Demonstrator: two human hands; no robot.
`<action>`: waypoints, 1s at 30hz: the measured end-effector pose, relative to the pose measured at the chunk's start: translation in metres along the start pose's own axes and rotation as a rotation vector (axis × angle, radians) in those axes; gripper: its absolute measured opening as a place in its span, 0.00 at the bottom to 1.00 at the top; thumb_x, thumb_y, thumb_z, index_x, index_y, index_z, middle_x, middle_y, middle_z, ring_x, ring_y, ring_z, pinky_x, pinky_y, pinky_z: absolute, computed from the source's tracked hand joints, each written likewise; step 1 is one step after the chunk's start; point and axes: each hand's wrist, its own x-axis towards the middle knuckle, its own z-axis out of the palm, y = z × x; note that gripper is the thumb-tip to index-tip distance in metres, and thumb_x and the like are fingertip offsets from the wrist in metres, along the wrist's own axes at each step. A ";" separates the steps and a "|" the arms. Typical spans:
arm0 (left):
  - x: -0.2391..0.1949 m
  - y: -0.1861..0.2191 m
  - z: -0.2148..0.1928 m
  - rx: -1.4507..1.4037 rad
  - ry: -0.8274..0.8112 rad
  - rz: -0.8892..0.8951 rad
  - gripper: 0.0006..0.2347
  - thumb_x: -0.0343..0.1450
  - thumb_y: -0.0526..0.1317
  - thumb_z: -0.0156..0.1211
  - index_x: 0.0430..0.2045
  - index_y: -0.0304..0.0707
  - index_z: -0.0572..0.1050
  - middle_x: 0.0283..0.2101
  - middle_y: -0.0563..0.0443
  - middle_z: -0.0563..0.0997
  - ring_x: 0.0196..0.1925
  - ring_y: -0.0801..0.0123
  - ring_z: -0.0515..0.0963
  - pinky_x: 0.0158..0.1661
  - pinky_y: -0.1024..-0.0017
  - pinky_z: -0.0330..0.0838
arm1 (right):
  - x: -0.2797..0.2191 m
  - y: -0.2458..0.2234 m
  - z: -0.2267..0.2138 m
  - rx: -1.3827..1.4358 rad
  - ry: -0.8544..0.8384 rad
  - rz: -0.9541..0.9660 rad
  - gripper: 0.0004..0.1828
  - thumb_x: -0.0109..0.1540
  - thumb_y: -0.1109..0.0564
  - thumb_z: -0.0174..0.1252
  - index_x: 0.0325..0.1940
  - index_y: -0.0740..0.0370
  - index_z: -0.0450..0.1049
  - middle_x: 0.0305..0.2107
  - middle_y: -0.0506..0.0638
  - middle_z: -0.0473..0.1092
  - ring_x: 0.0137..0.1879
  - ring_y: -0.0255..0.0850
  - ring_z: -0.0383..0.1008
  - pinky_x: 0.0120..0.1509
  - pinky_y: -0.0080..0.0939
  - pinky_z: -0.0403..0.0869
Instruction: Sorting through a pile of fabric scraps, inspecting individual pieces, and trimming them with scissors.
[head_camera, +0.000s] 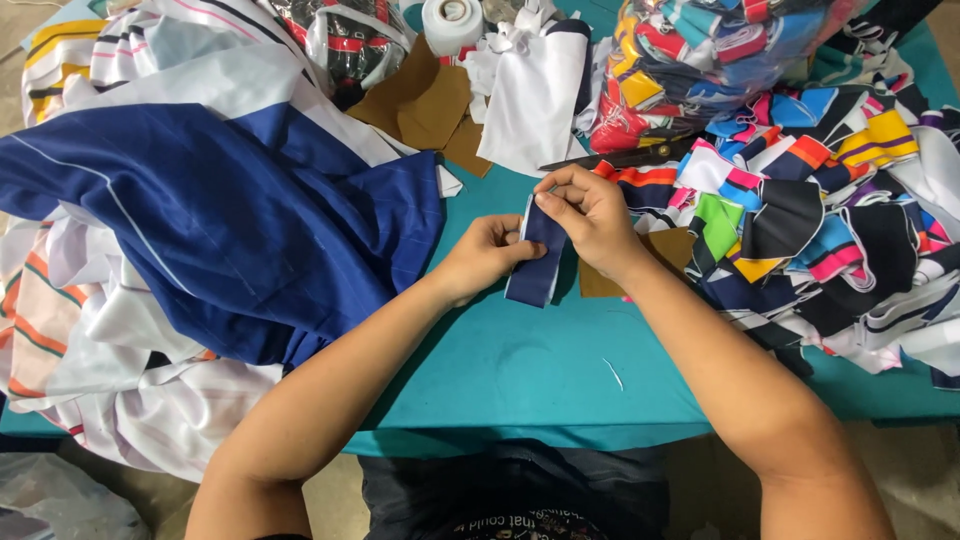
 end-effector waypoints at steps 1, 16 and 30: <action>-0.002 0.004 0.002 -0.002 0.000 -0.001 0.00 0.71 0.28 0.62 0.31 0.28 0.78 0.18 0.51 0.77 0.19 0.83 0.68 0.23 0.87 0.62 | -0.001 0.001 0.001 -0.001 0.000 0.002 0.05 0.69 0.60 0.59 0.47 0.63 0.76 0.24 0.46 0.73 0.32 0.23 0.65 0.34 0.21 0.64; 0.003 0.006 0.003 -0.052 0.101 0.062 0.08 0.76 0.35 0.57 0.33 0.28 0.82 0.19 0.52 0.79 0.21 0.80 0.75 0.27 0.83 0.72 | 0.002 -0.008 -0.001 0.090 -0.007 0.102 0.18 0.63 0.62 0.66 0.57 0.64 0.74 0.30 0.48 0.76 0.33 0.27 0.75 0.36 0.26 0.75; -0.008 0.028 0.007 0.173 0.231 0.225 0.12 0.72 0.31 0.58 0.15 0.37 0.74 0.09 0.57 0.63 0.15 0.84 0.59 0.21 0.85 0.57 | -0.002 -0.009 0.003 0.109 -0.017 0.056 0.21 0.61 0.68 0.66 0.57 0.70 0.74 0.34 0.58 0.77 0.34 0.35 0.78 0.30 0.33 0.78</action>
